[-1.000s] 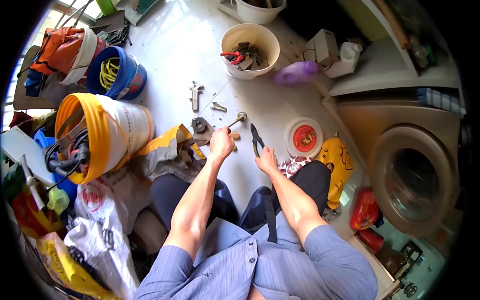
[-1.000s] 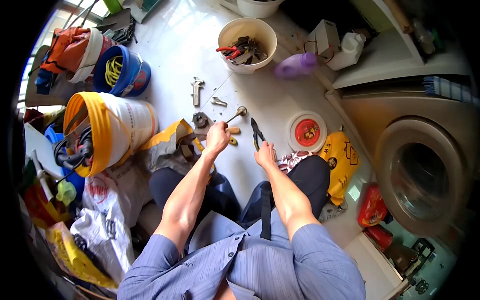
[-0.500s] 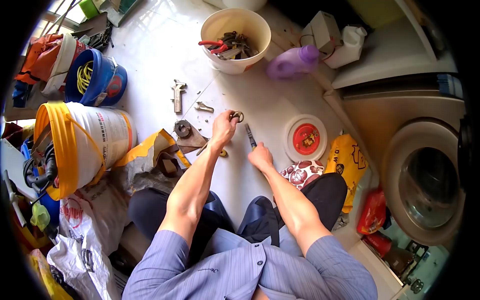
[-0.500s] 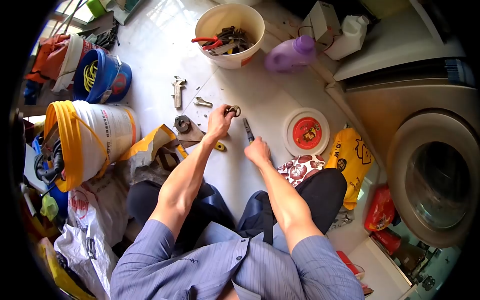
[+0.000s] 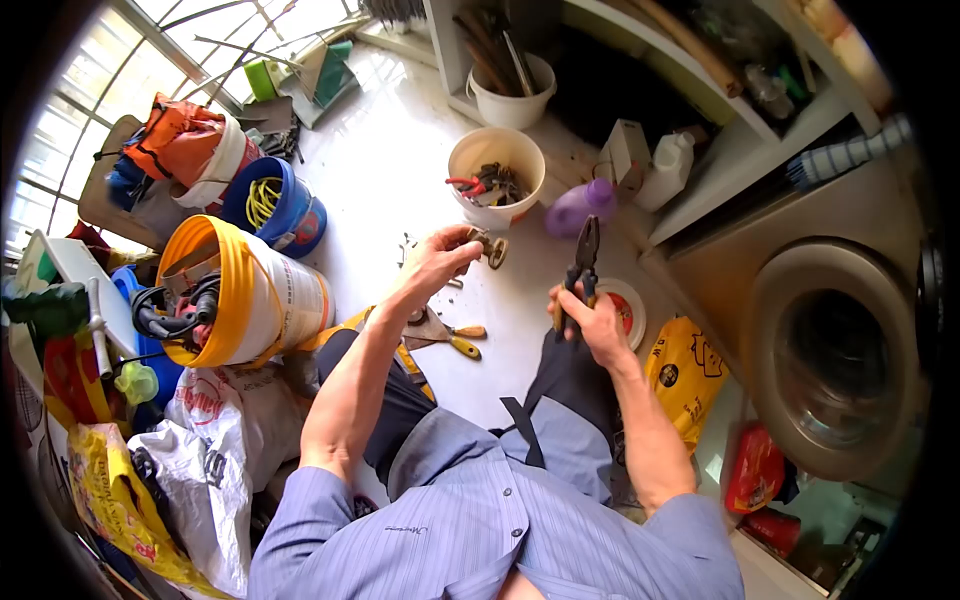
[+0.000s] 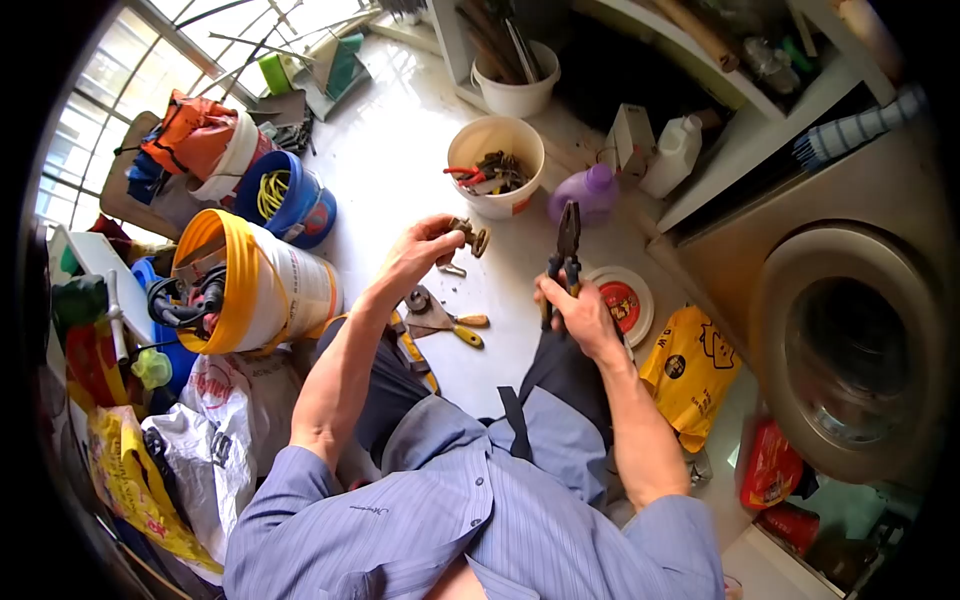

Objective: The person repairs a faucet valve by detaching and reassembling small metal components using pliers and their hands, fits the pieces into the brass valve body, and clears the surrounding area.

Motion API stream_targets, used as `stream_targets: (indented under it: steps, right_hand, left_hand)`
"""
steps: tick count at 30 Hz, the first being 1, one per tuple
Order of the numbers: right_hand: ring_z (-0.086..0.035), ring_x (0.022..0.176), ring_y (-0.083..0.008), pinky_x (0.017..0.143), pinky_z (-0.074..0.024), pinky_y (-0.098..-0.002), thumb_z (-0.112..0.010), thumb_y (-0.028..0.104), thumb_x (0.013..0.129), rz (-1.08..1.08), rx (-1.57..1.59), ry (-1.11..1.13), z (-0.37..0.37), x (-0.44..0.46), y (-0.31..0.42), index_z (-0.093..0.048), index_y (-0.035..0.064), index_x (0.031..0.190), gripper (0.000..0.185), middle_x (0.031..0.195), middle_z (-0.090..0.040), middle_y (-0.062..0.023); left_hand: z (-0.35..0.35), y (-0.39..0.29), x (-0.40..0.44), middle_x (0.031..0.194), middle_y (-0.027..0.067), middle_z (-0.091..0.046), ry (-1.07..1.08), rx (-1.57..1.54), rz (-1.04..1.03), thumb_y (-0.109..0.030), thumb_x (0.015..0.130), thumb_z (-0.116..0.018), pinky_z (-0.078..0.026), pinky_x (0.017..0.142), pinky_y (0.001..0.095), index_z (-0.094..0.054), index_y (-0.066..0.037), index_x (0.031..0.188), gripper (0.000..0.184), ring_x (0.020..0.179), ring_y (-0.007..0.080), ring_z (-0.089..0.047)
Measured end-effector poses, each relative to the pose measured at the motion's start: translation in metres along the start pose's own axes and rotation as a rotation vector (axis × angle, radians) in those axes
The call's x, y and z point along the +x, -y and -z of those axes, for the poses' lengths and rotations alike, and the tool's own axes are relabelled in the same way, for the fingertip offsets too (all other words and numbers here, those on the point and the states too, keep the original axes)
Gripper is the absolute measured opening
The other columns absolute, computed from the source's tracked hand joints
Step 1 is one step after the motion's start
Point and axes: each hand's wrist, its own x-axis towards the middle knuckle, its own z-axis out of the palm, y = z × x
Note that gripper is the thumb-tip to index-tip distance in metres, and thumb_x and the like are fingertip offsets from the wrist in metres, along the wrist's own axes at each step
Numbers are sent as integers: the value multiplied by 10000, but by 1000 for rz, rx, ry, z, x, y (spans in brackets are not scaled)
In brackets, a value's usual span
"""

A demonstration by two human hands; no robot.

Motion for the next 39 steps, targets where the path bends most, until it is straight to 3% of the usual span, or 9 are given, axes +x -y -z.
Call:
stream_targets:
  steps: [3,4,8,12,18,27,32,34,39]
  right_hand:
    - [-688,844,-152,573,-549,-276,-609,271,984,-188,-48,253,25,-29,17,-638,-22,1127,328,894,-696,-84]
    - [-694,940,-179,610,-582,-297,-612,275,984,-197,-66,279,27,-24,14,-605,-34,1178,365,967,-690,-108]
    - [-671,1009,-184,702,-611,-316,-603,213,977,-192,-184,370,30,-19,39,-566,-36,1245,367,1114,-660,-126]
    - [-651,886,-142,660,-588,-290,-628,232,967,-225,-327,453,24,10,64,-600,-4,1184,322,1039,-668,-80]
    - [-586,601,-120,539,-515,-278,-667,270,932,-250,-621,689,9,28,93,-630,0,945,273,772,-665,-43]
    - [-603,588,-141,545,-506,-314,-667,297,928,-185,-791,801,6,16,84,-623,-14,915,314,729,-664,-68]
    - [-611,596,-160,559,-511,-336,-677,295,921,-226,-845,832,-7,5,92,-617,-22,914,322,712,-659,-76]
    - [-605,600,-209,585,-503,-376,-676,305,915,-106,-970,866,-9,4,96,-607,-31,909,343,686,-639,-107]
    - [-583,629,-270,632,-484,-420,-691,306,902,-56,-1077,865,-14,4,94,-602,-28,928,347,683,-620,-159]
  left_hand:
    - [12,-38,-26,839,-27,-604,194,-83,26,-136,958,-655,-365,563,190,-639,-20,1208,276,663,32,-471]
    - [16,-44,-26,846,-24,-608,217,-80,29,-137,962,-654,-361,553,188,-625,-37,1235,293,661,32,-473]
    - [21,-58,-44,865,-24,-609,236,-73,114,-152,972,-660,-356,546,190,-609,-78,1278,319,660,32,-473]
    - [29,-61,-54,900,-33,-603,362,-100,259,-180,985,-656,-388,582,185,-600,-65,1304,344,712,28,-496]
    - [32,-66,-61,934,-37,-614,437,-80,298,-209,988,-658,-454,701,183,-602,-54,1307,359,838,30,-545]
    - [30,-50,-74,954,-17,-617,453,231,221,-221,983,-651,-446,748,233,-607,4,1259,360,840,64,-520]
    - [24,-43,-93,962,18,-640,402,258,146,-239,973,-637,-483,772,270,-628,-24,1280,375,860,97,-565]
    - [24,-41,-96,1058,67,-669,390,290,134,-233,965,-645,-505,853,295,-623,-22,1295,392,945,131,-603]
    - [24,-38,-102,1020,63,-680,406,340,117,-223,951,-662,-506,828,306,-640,-31,1279,380,917,142,-611]
